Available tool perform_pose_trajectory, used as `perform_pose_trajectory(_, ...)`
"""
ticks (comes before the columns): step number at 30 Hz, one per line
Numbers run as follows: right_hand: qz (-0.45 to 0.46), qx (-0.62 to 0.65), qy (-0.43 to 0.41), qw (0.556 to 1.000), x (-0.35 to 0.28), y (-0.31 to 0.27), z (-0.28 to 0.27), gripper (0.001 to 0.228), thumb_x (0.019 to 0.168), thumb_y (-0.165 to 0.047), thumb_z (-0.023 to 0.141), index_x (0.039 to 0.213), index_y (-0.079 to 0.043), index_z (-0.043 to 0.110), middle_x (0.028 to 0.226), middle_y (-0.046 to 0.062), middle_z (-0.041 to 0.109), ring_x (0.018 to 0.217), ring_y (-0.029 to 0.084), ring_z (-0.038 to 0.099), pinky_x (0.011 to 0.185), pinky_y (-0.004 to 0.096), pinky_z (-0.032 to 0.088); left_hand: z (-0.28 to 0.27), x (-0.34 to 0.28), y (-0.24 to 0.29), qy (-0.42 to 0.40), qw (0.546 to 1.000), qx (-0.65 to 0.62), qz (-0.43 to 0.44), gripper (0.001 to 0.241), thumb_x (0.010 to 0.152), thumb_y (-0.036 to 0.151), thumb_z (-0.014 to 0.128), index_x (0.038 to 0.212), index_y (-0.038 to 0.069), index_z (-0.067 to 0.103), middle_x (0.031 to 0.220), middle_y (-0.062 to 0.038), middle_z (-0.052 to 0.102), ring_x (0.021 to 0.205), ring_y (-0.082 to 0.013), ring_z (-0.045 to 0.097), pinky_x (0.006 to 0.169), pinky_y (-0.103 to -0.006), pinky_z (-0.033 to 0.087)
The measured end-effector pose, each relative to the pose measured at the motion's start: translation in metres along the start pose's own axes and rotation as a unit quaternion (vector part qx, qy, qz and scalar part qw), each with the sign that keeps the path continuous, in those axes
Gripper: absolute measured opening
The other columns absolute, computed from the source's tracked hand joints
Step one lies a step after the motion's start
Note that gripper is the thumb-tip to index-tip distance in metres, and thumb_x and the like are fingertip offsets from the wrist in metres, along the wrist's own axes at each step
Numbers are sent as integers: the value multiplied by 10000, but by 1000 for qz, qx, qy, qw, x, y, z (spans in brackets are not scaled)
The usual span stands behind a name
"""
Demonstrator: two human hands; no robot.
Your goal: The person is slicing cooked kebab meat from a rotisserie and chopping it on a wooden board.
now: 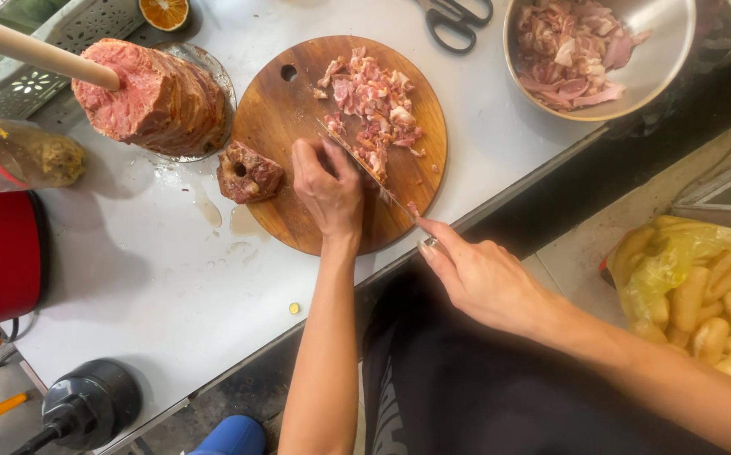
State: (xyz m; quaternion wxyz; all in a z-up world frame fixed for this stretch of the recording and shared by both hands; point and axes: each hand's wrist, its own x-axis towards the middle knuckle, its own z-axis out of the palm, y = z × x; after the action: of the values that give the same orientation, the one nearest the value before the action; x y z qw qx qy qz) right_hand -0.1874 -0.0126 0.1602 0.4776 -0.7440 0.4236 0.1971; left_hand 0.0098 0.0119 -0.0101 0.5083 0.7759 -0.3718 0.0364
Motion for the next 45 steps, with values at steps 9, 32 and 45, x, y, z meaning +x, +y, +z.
perform_pose_trajectory(9, -46, 16, 18, 999, 10, -4, -5, 466, 1031, -366, 337, 1470, -245, 432, 1049, 332, 715, 977, 551, 686, 854, 655, 550, 3, 0, 4, 3, 1000, 9, 12, 145, 1004, 74, 547, 871, 63, 492, 778, -122, 498, 725, -385, 586, 647, -426, 497)
perform_pose_trajectory(32, -64, -33, 9, 997, 34, -4, -17, 455, 1047, -371, 322, 1462, -224, 436, 940, 319, 725, 916, 528, 710, 823, 605, 567, -3, 3, 17, 27, 999, 15, 26, 169, 1000, 76, 547, 845, 76, 480, 755, -124, 490, 693, -369, 593, 631, -403, 501)
perform_pose_trajectory(45, -60, -24, 56, 996, 1, -7, -27, 480, 1046, -424, 307, 1434, -204, 485, 895, 326, 738, 934, 534, 709, 871, 629, 544, -6, -2, 17, 47, 999, -3, -10, 136, 988, 96, 588, 873, 57, 525, 760, -144, 552, 709, -398, 620, 620, -425, 504)
